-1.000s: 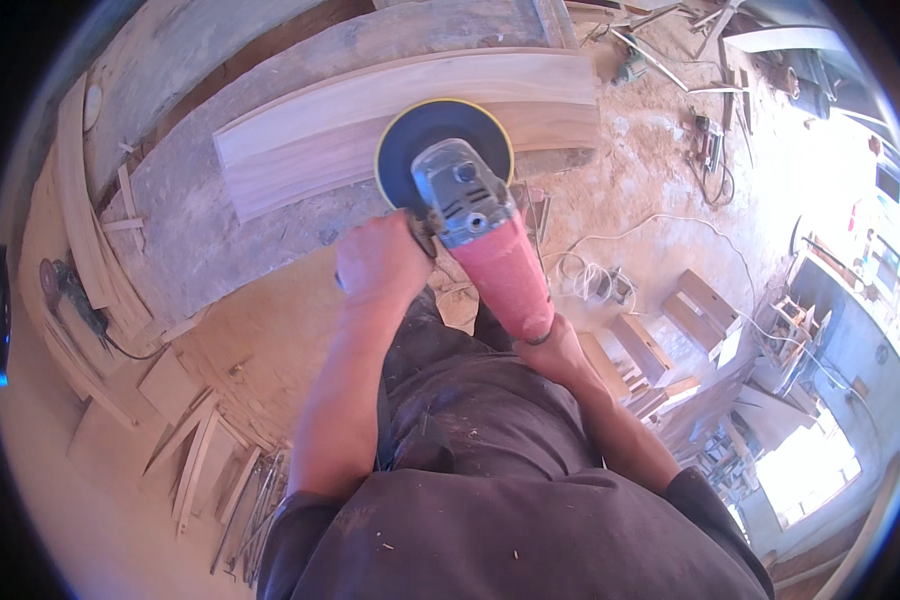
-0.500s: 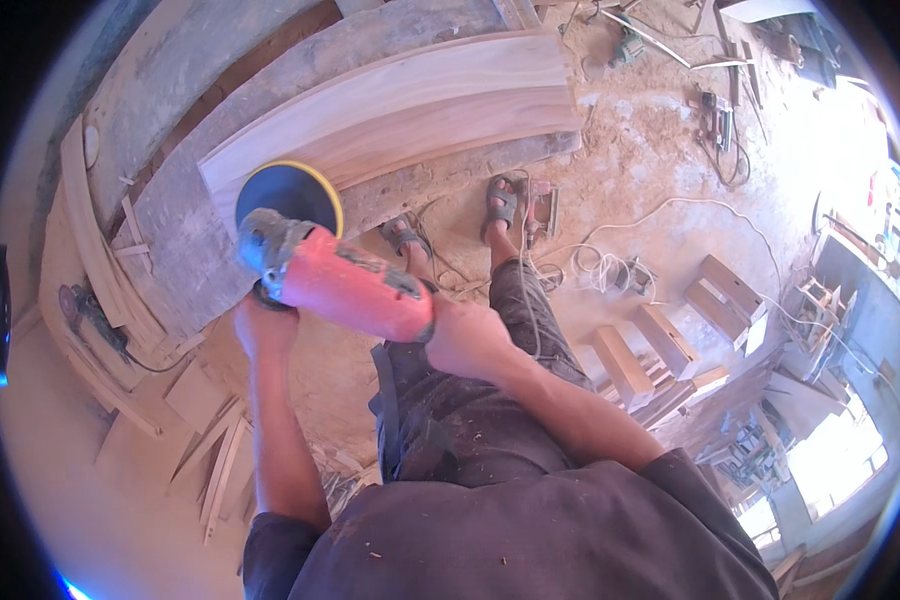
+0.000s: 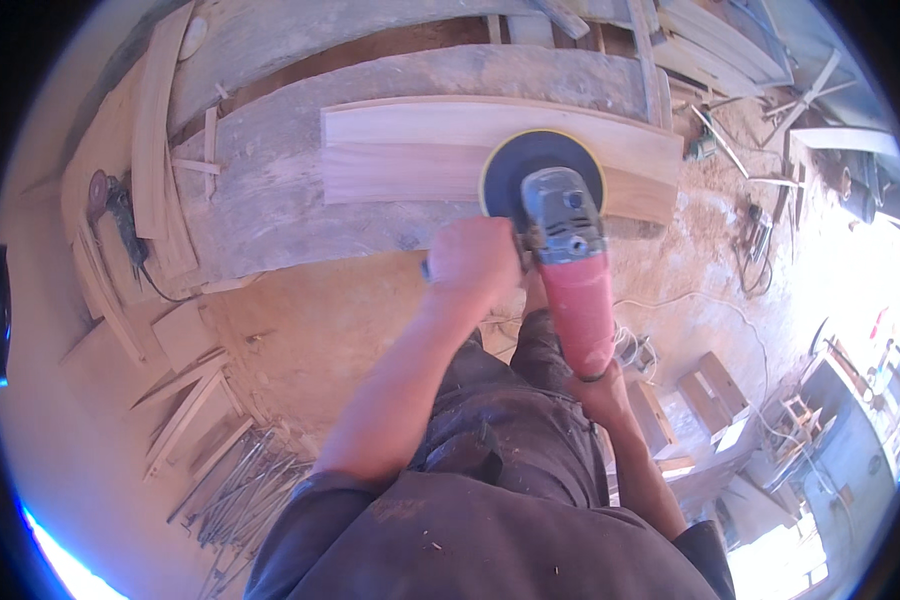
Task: The person sands wooden planks and a decorative carved panel using a handheld power sander, turning the pieces over and picking up different items to work on them.
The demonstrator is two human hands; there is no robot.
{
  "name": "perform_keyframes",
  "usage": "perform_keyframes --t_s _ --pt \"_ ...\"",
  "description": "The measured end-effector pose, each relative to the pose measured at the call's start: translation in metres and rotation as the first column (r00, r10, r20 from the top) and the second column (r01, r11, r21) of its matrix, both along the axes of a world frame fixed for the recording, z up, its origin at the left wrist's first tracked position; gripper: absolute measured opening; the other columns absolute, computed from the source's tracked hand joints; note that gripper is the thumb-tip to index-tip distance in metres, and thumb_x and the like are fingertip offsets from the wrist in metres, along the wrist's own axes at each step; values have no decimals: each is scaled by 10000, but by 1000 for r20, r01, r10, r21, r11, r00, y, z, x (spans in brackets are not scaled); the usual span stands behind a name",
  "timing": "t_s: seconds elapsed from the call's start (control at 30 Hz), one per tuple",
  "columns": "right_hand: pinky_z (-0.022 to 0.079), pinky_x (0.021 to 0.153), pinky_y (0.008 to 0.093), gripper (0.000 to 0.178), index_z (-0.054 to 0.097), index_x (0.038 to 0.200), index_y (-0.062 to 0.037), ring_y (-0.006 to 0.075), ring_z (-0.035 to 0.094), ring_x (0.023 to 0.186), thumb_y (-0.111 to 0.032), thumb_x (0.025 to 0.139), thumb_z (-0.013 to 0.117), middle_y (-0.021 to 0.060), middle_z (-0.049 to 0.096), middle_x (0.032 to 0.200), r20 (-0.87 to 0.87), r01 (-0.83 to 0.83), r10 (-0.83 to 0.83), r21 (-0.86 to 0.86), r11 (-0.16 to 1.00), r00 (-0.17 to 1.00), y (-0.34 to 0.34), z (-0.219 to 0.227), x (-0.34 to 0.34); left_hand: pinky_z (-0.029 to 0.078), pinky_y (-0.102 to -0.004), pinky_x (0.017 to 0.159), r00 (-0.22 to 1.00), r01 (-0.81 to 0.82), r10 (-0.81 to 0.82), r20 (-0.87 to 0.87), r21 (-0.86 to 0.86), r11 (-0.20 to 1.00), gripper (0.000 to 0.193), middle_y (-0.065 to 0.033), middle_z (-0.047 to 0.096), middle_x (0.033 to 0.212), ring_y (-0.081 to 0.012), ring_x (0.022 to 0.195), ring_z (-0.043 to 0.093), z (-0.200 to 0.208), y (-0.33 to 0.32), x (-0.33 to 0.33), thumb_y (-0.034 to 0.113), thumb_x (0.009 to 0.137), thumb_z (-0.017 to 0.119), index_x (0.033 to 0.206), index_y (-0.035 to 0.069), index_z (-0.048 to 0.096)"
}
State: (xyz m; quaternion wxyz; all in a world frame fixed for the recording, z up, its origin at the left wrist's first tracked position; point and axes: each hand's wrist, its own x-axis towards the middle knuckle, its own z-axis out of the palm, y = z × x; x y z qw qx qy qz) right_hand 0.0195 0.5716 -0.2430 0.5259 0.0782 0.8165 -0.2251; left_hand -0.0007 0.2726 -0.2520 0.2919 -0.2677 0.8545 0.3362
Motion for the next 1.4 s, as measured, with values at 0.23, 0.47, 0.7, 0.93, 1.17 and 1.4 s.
perform_keyframes --t_s 0.23,0.47,0.7,0.93,1.17,1.4 --pt "547 859 410 564 606 1205 66 317 716 935 -192 722 740 176 717 908 -64 -323 317 -164 932 946 -131 -6 -2 571 -478 893 959 -243 263 108 -169 955 328 -206 734 1046 -378 1047 703 20 -112 71 270 816 722 1073 68 738" --pt "554 666 390 256 678 899 31 270 704 710 -171 756 744 149 685 751 -110 -314 298 -181 932 948 -212 9 15 575 -459 877 949 -261 290 124 -206 943 269 -223 735 1047 -371 1029 713 15 -184 104 208 824 682 1017 36 757" --pt "543 748 389 297 680 958 36 253 704 839 -142 728 736 128 716 870 83 -110 111 -17 994 990 -184 4 29 575 -484 862 998 -65 67 3 -186 980 249 -197 742 1043 -390 1010 713 -2 -163 63 181 841 628 1004 47 760" --pt "538 862 442 348 709 1047 -11 391 696 1006 -181 743 709 238 724 996 -17 -213 214 -162 963 977 -206 -3 17 560 -513 769 968 -248 236 -90 -174 953 182 -244 731 911 -422 924 713 -33 -190 78 133 758 763 913 38 748" --pt "518 895 439 368 688 1103 -27 395 678 1050 -148 756 706 224 724 1031 4 -38 39 -198 979 999 -147 2 2 559 -510 833 997 55 -35 73 -289 956 204 -211 740 941 -409 954 709 -9 -129 19 179 758 748 941 93 769" --pt "515 897 425 371 686 1138 -34 389 685 1044 -153 787 697 231 720 1034 -68 130 -153 -265 956 986 -51 -23 -22 566 -485 838 971 239 -236 47 -293 926 222 -202 745 940 -398 945 713 -4 -33 -81 183 716 785 900 62 757"
